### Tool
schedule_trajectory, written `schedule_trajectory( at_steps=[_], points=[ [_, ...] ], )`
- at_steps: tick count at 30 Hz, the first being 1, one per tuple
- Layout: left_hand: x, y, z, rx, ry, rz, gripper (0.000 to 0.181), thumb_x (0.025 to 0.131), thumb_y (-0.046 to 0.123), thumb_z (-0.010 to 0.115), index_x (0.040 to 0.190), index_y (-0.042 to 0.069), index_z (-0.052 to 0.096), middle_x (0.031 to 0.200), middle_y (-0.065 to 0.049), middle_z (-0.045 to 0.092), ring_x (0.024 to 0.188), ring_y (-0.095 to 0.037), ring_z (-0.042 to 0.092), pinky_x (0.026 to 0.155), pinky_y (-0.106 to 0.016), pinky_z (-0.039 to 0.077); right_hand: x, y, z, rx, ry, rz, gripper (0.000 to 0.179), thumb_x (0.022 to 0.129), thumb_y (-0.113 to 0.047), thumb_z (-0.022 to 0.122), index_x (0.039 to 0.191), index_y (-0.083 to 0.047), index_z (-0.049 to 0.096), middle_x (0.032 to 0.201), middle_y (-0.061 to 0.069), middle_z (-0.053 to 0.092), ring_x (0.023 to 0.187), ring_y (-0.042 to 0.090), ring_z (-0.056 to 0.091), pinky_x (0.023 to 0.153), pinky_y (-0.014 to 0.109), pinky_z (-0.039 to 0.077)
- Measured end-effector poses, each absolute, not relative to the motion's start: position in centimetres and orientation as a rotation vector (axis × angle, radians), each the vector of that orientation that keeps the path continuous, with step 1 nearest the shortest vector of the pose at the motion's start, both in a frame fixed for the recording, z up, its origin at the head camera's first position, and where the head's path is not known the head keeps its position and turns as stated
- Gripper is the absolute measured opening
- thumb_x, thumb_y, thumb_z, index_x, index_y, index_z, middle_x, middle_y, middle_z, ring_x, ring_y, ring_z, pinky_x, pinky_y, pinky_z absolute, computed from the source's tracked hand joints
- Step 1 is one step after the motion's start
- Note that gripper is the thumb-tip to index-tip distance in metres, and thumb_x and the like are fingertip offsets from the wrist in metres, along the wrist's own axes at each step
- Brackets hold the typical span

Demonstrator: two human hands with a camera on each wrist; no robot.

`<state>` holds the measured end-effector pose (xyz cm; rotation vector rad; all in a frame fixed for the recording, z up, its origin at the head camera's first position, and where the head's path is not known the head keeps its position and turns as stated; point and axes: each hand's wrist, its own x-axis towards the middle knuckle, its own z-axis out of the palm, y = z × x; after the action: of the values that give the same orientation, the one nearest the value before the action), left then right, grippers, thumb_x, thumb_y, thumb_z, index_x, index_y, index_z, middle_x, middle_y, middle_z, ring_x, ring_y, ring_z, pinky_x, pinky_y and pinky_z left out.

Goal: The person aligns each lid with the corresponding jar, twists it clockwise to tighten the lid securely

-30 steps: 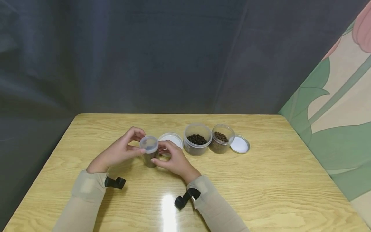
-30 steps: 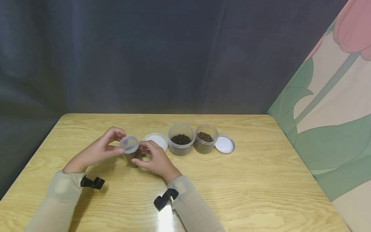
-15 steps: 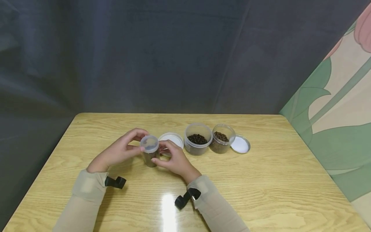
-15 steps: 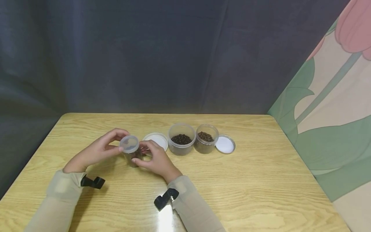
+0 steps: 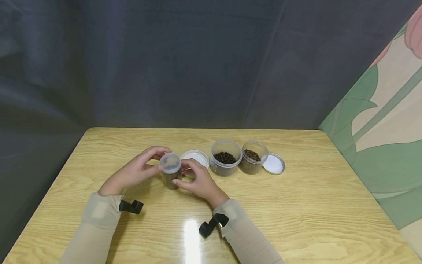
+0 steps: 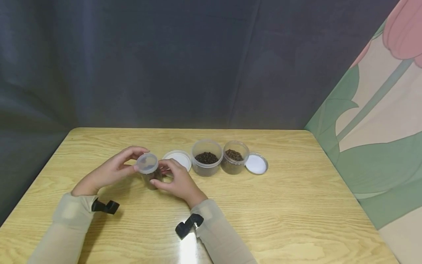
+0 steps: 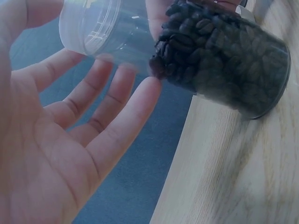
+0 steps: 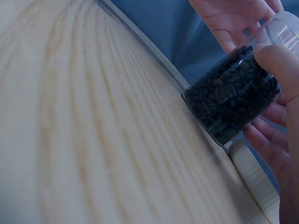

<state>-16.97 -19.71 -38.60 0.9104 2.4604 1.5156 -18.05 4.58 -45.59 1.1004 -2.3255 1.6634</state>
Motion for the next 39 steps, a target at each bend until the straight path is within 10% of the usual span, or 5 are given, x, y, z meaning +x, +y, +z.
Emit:
schedule_trajectory(
  at_steps=[7, 30, 39],
  points=[
    [-16.96, -19.55, -38.51, 0.812, 2.426, 1.553, 0.047, 0.098, 0.004, 0.067, 0.138, 0.003, 0.043, 0.136, -0.017, 0.05, 0.122, -0.036, 0.052, 0.094, -0.034, 0.057, -18.05, 4.58, -45.61, 1.108, -2.316, 1.657, 0.05, 0.083, -0.006, 0.085, 0.127, -0.002, 0.06, 0.118, 0.012, 0.064, 0.104, 0.023, 0.065, 0.094, 0.027, 0.057],
    [-16.82, -19.87, -38.45, 0.764, 2.445, 1.53, 0.046, 0.097, 0.016, 0.071, 0.139, 0.014, 0.052, 0.135, -0.007, 0.052, 0.124, -0.03, 0.051, 0.098, -0.049, 0.054, -18.0, 4.61, -45.48, 1.107, -2.321, 1.646, 0.05, 0.083, -0.007, 0.085, 0.126, -0.001, 0.06, 0.118, 0.012, 0.063, 0.104, 0.024, 0.066, 0.094, 0.027, 0.057],
    [-16.88, -19.89, -38.36, 0.774, 2.403, 1.558, 0.049, 0.096, 0.012, 0.072, 0.14, 0.009, 0.051, 0.136, -0.01, 0.051, 0.124, -0.032, 0.051, 0.095, -0.037, 0.057, -18.01, 4.59, -45.48, 1.119, -2.315, 1.627, 0.049, 0.084, -0.007, 0.084, 0.127, -0.001, 0.061, 0.118, 0.012, 0.064, 0.104, 0.022, 0.065, 0.094, 0.03, 0.058]
  ],
)
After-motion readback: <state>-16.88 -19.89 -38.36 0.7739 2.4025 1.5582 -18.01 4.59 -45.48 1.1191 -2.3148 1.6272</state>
